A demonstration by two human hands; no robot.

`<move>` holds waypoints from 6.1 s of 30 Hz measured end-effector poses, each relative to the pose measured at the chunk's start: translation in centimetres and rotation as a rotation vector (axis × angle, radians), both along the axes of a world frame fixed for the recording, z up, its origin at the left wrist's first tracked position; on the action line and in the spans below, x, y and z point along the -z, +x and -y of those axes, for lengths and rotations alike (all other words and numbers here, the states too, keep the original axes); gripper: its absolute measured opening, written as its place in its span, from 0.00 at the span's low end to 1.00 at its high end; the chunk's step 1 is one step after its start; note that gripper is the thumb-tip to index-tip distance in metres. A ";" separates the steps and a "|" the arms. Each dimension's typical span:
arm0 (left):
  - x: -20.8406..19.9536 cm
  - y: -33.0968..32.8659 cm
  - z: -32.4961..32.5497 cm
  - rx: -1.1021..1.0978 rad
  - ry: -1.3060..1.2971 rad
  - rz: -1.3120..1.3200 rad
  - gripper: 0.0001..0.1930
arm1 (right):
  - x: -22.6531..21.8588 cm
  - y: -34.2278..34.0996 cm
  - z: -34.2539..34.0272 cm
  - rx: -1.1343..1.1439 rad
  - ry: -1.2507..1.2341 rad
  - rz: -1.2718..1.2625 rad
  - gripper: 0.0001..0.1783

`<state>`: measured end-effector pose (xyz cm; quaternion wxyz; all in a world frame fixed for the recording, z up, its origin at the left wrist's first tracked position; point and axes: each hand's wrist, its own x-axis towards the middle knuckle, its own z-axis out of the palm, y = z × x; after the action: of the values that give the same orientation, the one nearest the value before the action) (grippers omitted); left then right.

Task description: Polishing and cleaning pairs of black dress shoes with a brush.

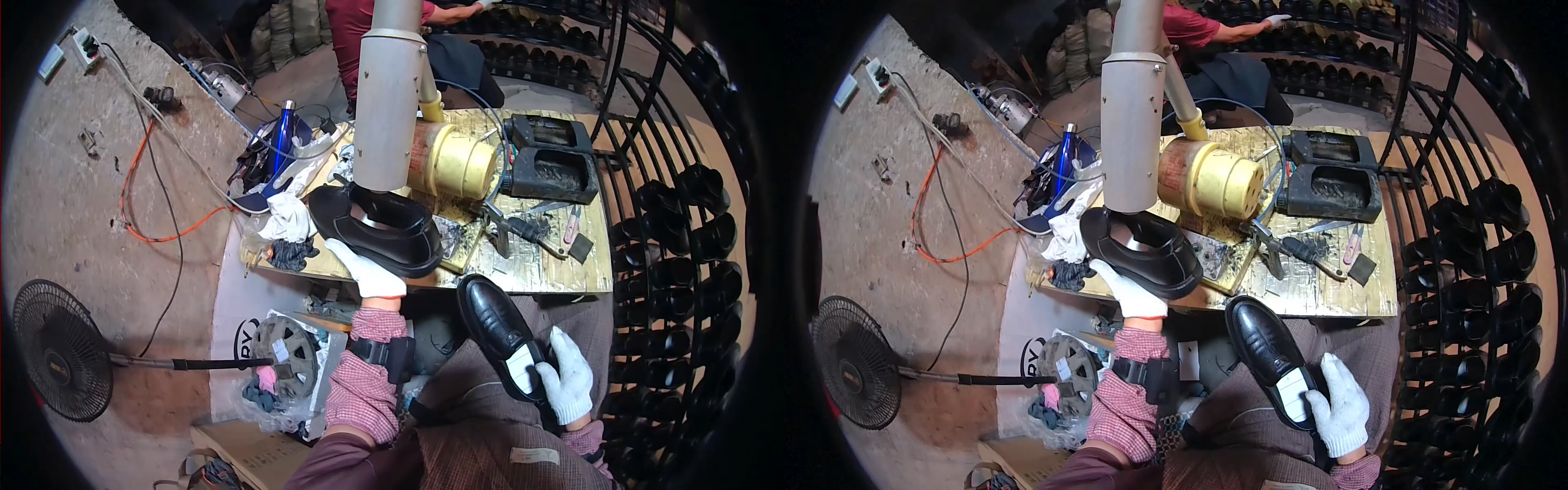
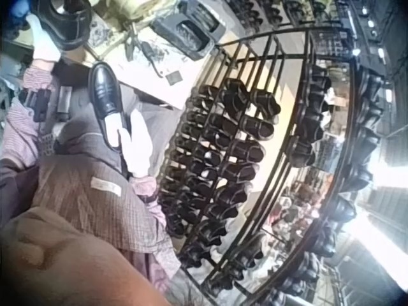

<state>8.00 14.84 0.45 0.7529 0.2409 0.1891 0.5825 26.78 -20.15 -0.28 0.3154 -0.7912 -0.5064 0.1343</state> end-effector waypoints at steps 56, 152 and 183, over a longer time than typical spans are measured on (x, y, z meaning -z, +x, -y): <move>6.3 -0.4 17.3 0.868 -0.453 -0.047 0.47 | -8.0 1.8 3.6 0.113 0.076 -0.762 0.27; 2.5 -7.0 17.9 1.165 -0.742 0.243 0.53 | -7.6 4.7 -4.7 0.158 0.004 -1.156 0.17; 0.7 -4.4 3.7 0.419 -0.273 0.239 0.30 | -5.9 9.5 -10.1 0.081 0.167 -1.011 0.32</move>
<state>3.56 11.14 -0.28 0.8994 0.1005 0.1219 0.4077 36.25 -10.03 5.59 0.5880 -0.6184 -0.2683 0.4470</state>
